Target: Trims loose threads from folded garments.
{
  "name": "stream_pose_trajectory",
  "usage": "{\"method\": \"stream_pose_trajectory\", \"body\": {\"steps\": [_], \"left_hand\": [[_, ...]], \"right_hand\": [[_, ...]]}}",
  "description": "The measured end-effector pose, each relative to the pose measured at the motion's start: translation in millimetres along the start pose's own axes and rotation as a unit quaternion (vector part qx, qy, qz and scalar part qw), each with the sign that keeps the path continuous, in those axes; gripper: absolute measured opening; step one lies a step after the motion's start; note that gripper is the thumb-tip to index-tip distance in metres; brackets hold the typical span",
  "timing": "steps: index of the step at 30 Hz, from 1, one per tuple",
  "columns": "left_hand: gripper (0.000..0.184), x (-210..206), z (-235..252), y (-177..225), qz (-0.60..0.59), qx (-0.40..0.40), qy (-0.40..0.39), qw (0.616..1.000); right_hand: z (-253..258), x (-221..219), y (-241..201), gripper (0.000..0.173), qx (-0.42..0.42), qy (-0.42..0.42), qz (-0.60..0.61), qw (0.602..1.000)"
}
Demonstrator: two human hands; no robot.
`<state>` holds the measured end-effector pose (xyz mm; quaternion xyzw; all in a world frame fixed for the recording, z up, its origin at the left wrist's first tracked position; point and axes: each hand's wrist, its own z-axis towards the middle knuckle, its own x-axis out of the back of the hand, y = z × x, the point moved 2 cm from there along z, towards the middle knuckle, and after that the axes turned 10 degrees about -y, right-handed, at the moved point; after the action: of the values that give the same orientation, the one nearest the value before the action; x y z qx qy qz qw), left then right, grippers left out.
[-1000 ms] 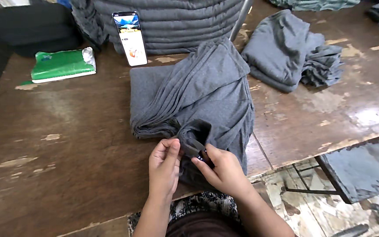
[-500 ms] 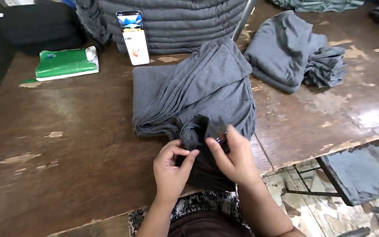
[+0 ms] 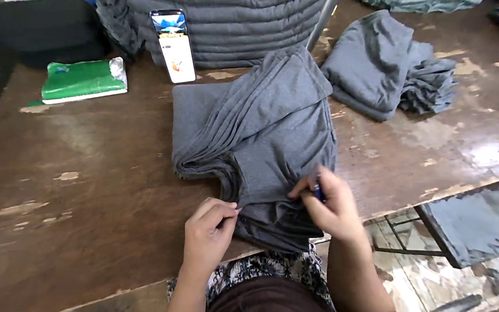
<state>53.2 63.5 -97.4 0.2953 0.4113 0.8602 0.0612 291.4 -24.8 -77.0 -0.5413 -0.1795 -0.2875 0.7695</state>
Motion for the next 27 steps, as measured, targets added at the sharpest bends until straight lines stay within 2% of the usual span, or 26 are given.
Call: {"method": "stream_pose_trajectory", "body": {"steps": [2,5,7,9,12,15,18,20,23,27], "left_hand": [[0.004,1.8,1.5,-1.9,-0.031,0.005,-0.035,0.999],[0.005,6.5,1.7,-6.8,-0.122,0.015,-0.051,0.991],[0.009,7.3,2.6,-8.1,-0.193,0.043,-0.055,0.979],[0.011,6.4,2.5,-7.4,-0.244,0.087,-0.060,0.964],[0.011,4.9,4.6,-3.7,-0.248,0.122,-0.033,0.961],[0.009,0.3,10.9,4.6,-0.197,0.098,0.007,0.975],[0.023,-5.5,16.5,9.5,-0.097,0.109,-0.025,0.989],[0.021,-6.6,17.1,8.3,-0.070,0.141,-0.048,0.986],[0.012,-3.1,14.5,5.8,-0.117,0.149,-0.038,0.981],[0.009,3.0,10.3,4.9,-0.155,0.151,-0.043,0.975]], "right_hand": [[-1.2,-14.0,-1.7,0.025,-0.037,-0.055,-0.093,0.993],[-1.6,-27.9,-4.6,0.053,-0.022,-0.083,-0.190,0.978],[-2.3,-30.2,-5.2,0.060,-0.009,-0.086,-0.222,0.971],[-2.7,-31.5,-6.8,0.062,-0.009,-0.096,-0.247,0.964],[-2.2,-33.2,-9.2,0.063,-0.012,-0.104,-0.279,0.955],[-2.8,-34.4,-10.0,0.061,-0.019,-0.107,-0.289,0.951],[-3.0,-35.1,-12.4,0.060,-0.031,-0.114,-0.297,0.948],[-2.9,-35.0,-13.6,0.060,-0.035,-0.121,-0.302,0.945],[-2.6,-34.2,-14.2,0.060,-0.033,-0.128,-0.305,0.943],[-1.9,-35.7,-14.5,0.058,-0.029,-0.122,-0.312,0.942]]}}
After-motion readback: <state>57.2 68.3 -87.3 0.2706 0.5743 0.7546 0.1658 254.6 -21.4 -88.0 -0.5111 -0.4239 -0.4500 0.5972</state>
